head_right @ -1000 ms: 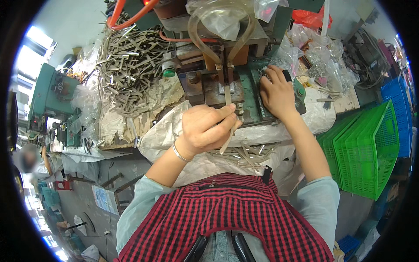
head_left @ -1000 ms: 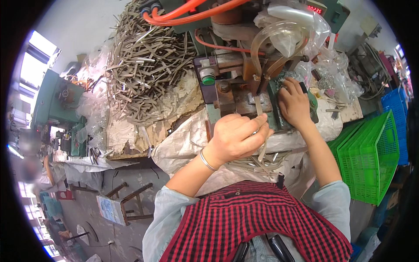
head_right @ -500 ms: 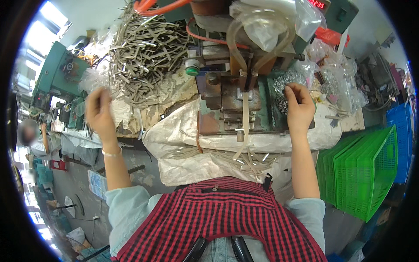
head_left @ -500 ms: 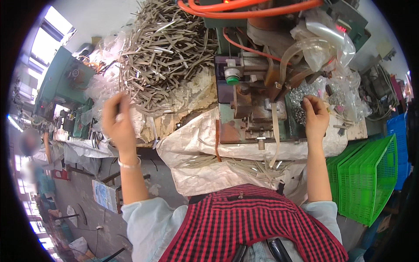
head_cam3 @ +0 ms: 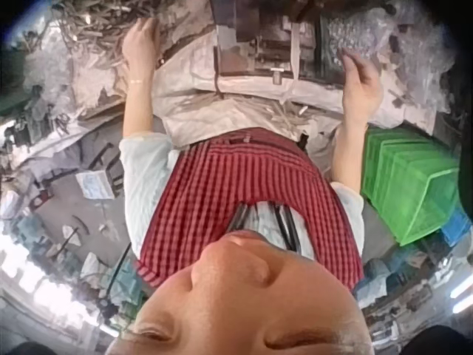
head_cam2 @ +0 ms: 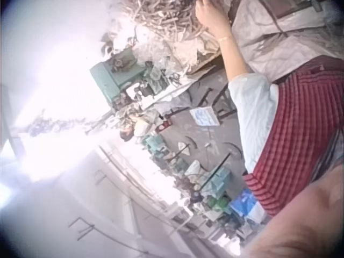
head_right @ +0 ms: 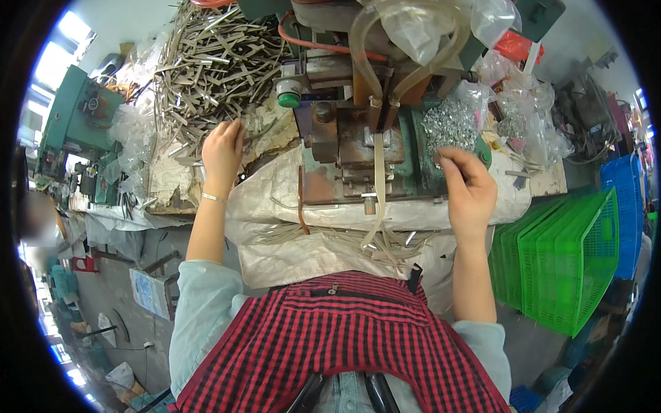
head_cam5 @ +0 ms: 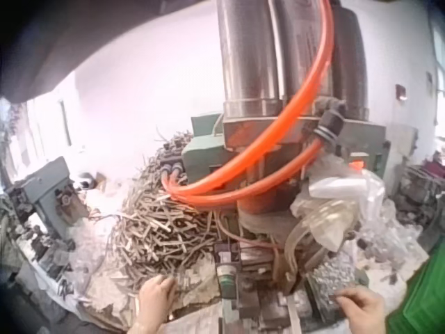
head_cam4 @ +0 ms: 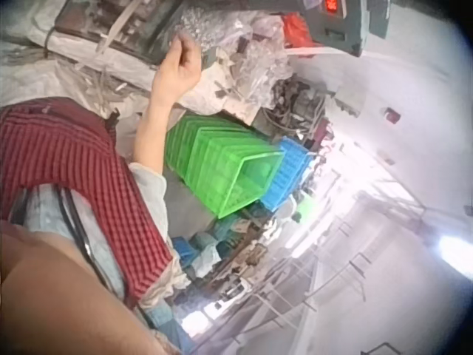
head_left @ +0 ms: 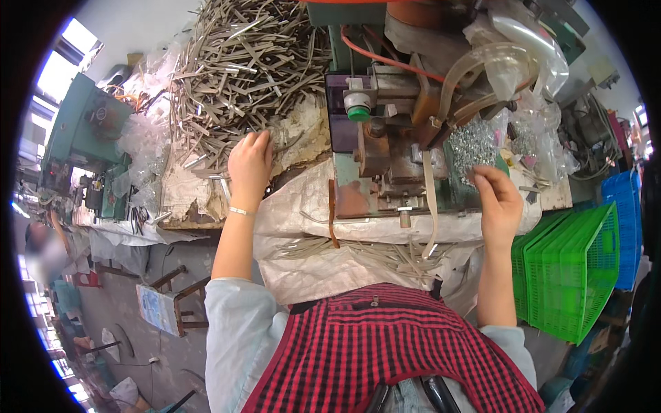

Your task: The person repeatedly picks small metal pieces from a pile and inserts them into a press machine, then removes the processed pieces and places them into a green basket. The cycle continues with consistent hand movements and machine operation.

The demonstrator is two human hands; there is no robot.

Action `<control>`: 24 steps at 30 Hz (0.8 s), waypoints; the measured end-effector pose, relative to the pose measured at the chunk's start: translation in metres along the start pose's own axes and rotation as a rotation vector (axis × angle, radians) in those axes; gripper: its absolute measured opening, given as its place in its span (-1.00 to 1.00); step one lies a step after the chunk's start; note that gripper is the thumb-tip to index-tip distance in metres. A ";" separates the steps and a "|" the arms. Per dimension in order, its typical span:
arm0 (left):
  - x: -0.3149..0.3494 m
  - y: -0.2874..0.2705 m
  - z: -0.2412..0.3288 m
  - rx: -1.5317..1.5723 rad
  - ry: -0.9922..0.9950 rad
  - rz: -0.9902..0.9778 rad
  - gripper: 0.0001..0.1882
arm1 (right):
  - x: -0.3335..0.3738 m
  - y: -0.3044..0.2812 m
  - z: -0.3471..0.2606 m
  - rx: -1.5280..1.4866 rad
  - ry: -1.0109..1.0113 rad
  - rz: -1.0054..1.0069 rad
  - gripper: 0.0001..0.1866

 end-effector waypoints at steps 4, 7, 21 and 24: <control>-0.018 -0.017 0.013 0.366 -0.230 0.315 -0.88 | -0.031 0.054 -0.038 -0.014 -0.236 -0.043 -0.78; -0.014 -0.028 0.034 1.069 -0.560 0.268 -0.88 | -0.037 0.080 -0.025 -0.116 -0.159 -0.112 -0.64; -0.075 -0.166 0.159 1.133 0.028 0.195 -0.78 | -0.019 0.109 -0.044 -0.689 0.089 -0.030 -0.53; -0.073 -0.158 0.155 1.219 0.013 0.213 -0.79 | -0.016 0.104 -0.048 -0.583 0.044 0.031 -0.56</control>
Point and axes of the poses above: each hand's wrist, its own x-axis away from the middle knuckle, its own y-axis out of the palm, z = x × y, the point moved 4 cm from there along -x, towards the middle knuckle, and after that the axes turned 4 degrees about -x, right-handed, at the moved point
